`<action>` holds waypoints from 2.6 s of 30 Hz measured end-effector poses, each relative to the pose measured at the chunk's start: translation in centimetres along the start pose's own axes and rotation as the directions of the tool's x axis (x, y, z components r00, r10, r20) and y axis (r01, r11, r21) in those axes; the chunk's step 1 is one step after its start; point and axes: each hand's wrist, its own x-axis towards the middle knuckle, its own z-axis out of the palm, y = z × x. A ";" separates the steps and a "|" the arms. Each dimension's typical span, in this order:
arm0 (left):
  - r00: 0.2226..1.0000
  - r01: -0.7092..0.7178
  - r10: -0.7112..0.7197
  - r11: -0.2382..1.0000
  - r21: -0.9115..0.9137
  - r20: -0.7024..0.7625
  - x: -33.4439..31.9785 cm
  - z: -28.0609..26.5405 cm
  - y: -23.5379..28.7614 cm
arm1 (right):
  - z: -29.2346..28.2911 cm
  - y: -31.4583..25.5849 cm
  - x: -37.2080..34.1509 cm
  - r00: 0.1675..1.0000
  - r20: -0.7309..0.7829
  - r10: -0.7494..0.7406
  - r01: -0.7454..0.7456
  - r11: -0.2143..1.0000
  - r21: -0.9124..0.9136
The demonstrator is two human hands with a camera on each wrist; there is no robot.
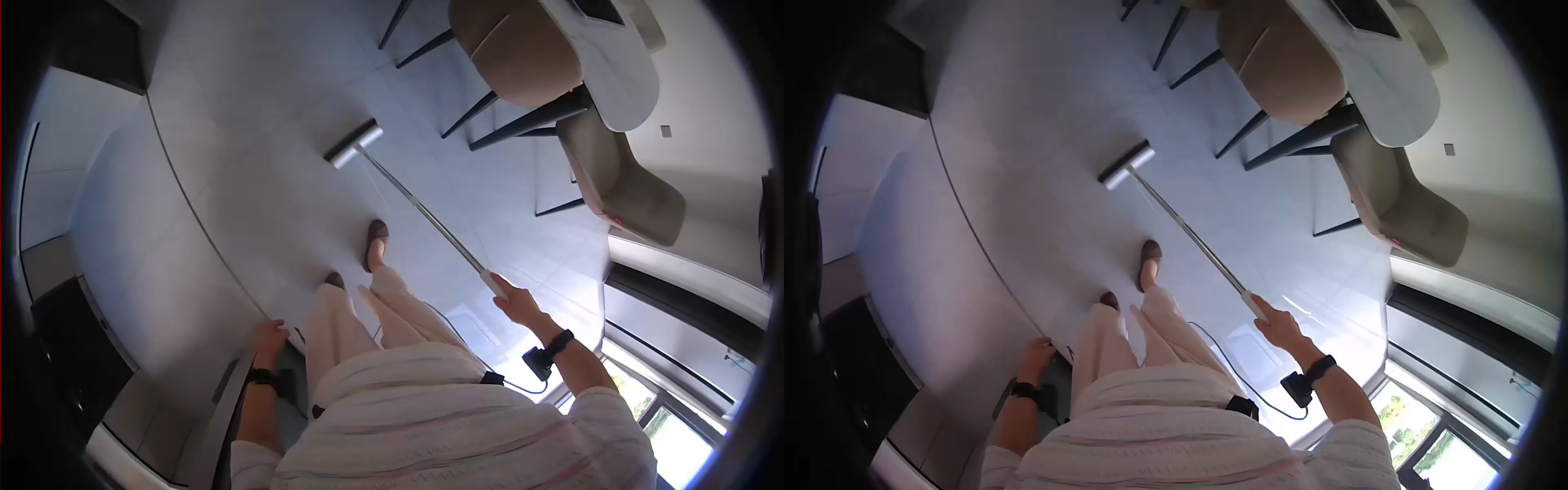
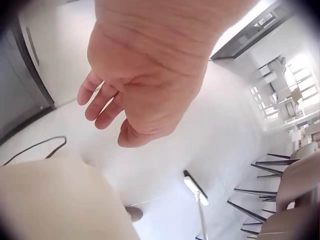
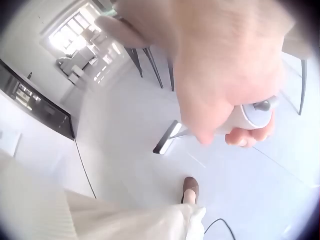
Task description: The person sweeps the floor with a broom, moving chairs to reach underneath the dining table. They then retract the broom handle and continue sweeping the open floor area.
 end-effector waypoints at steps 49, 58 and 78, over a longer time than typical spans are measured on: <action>0.960 -0.212 0.056 0.784 0.583 0.273 7.5 -0.2 17.6 | -5.7 22.2 12.6 0.779 -0.269 0.567 0.210 0.167 0.963; 0.964 -0.148 -0.008 0.813 0.563 0.265 5.2 4.0 21.1 | 3.7 25.2 10.6 0.833 -0.229 0.503 -0.175 0.633 0.754; 0.837 -0.527 0.299 0.663 0.531 0.458 20.3 -6.2 31.5 | 5.9 7.2 2.4 0.738 0.164 0.654 -0.155 -0.072 0.985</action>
